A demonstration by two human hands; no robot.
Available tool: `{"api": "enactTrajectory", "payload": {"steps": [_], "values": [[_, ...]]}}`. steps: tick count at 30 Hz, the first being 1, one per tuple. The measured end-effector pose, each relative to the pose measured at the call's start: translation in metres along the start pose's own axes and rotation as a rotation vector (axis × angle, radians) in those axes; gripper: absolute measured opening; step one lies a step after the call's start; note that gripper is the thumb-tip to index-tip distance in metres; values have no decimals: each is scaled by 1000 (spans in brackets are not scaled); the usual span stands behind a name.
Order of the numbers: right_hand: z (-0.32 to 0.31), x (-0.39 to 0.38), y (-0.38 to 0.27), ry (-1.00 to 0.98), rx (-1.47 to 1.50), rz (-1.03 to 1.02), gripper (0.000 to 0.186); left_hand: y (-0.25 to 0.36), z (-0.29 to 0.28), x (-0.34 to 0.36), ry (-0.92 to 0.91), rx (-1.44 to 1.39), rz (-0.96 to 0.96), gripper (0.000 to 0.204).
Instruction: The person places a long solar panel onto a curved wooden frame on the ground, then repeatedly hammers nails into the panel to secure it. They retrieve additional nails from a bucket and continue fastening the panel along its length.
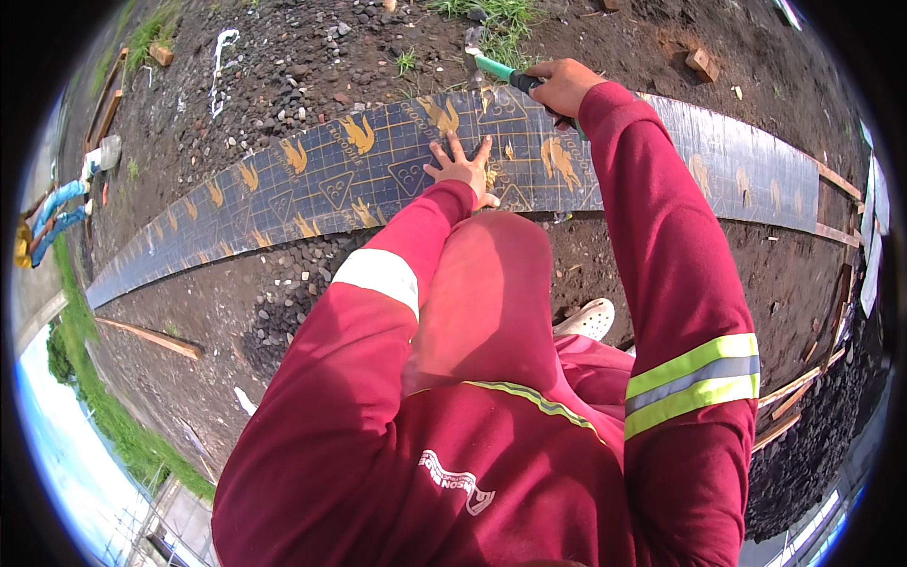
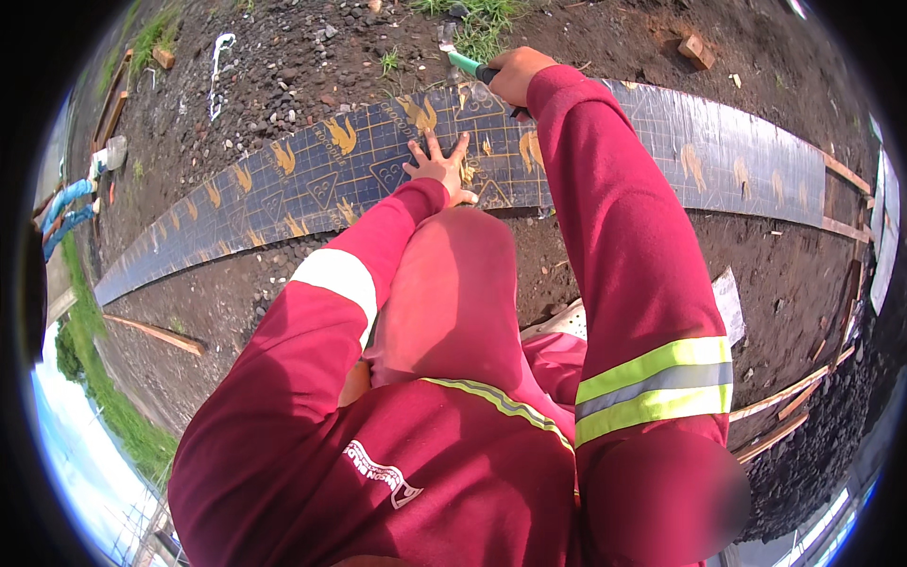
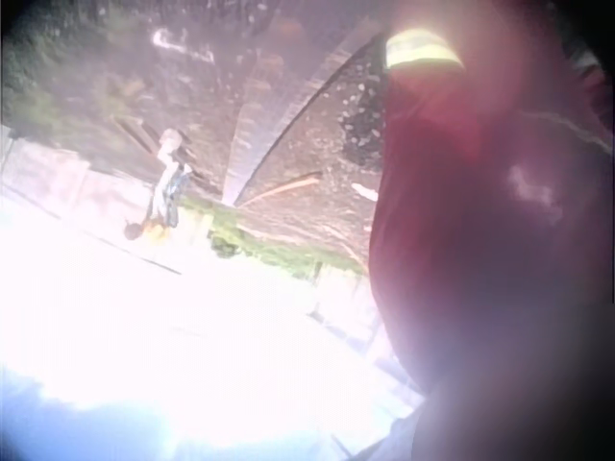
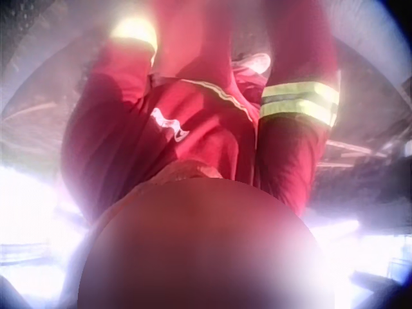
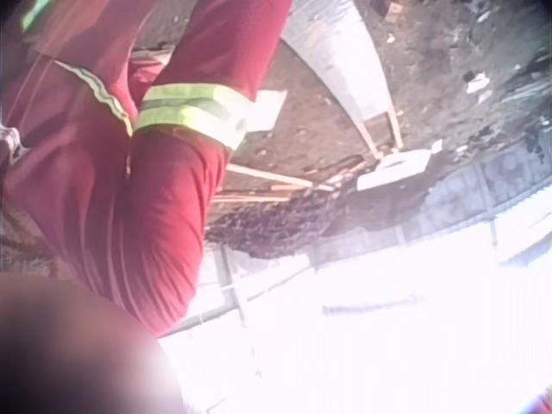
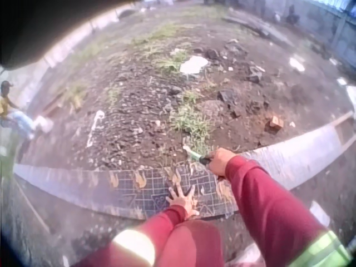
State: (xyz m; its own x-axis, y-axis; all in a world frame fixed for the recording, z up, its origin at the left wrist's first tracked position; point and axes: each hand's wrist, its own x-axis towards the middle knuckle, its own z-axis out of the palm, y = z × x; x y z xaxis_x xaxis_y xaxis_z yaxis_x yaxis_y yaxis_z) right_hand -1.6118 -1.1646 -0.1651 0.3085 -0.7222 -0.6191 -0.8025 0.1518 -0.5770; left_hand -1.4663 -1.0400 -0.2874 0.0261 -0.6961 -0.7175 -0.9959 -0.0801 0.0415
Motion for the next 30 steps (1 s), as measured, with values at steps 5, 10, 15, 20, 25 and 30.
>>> {"api": "enactTrajectory", "payload": {"steps": [5,10,15,20,25,30], "values": [[8,6,-12,102,-90,21,39,-1,3,-1,12,-7,6,110],[-4,-4,6,84,-43,100,39,1,5,2,38,24,-19,111],[-32,-87,72,306,-108,-13,39,9,2,1,28,46,-29,115],[-51,-200,149,532,-236,57,41,6,4,4,25,29,-2,115],[-28,-253,215,639,-186,306,40,-1,16,15,49,37,12,119],[0,-256,245,588,29,463,43,-7,22,28,49,-3,20,119]]}}
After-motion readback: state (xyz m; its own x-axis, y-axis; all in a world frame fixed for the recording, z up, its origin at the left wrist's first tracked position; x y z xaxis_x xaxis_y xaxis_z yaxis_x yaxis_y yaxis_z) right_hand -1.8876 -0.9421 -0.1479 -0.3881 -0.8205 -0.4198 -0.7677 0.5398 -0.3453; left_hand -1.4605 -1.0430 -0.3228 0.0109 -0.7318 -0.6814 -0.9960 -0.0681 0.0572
